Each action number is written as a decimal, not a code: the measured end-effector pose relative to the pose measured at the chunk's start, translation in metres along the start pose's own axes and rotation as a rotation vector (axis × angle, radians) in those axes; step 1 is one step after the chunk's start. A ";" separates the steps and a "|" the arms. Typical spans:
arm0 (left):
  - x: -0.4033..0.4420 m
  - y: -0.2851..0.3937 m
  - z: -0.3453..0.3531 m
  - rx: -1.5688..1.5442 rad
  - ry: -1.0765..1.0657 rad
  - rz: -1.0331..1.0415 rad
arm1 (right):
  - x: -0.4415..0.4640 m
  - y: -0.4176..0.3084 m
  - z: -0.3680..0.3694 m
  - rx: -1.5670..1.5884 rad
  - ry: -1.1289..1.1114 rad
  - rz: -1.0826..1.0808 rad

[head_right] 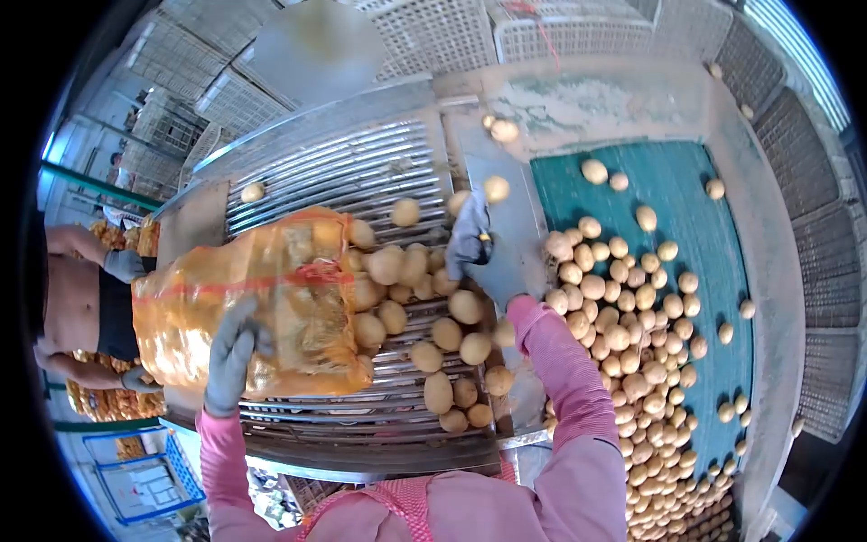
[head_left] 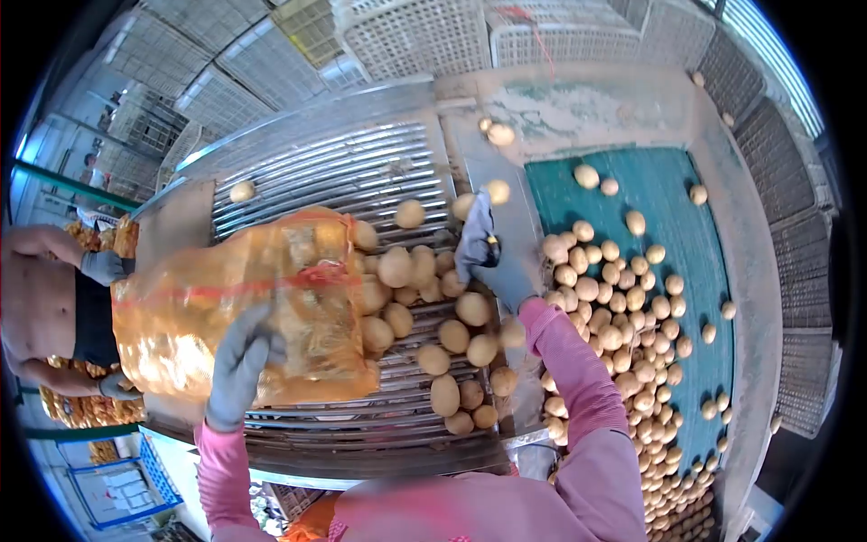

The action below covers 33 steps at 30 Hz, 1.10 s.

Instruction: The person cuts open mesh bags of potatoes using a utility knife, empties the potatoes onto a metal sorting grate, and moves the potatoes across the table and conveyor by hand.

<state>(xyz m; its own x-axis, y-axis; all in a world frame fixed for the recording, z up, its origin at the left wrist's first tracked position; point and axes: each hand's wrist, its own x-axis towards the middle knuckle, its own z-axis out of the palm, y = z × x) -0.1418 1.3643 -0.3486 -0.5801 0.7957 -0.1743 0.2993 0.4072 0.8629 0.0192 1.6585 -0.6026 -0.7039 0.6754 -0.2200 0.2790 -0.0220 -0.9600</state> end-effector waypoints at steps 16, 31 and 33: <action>-0.166 -0.104 0.081 -0.935 -0.057 0.080 | -0.211 -0.138 0.065 0.371 -0.686 -0.249; -0.261 -0.160 0.066 -1.052 0.439 0.301 | -0.283 -0.147 0.222 -0.131 -0.894 -0.008; -0.296 -0.186 0.051 -1.298 0.599 0.168 | -0.293 -0.148 0.248 -0.177 -0.953 -0.015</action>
<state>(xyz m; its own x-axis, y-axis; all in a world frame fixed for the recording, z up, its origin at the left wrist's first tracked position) 0.0127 1.0762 -0.4813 -0.9308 0.3548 -0.0883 -0.3046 -0.6191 0.7238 0.0221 1.2809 -0.4390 -0.9205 -0.2075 -0.3309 0.3054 0.1460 -0.9410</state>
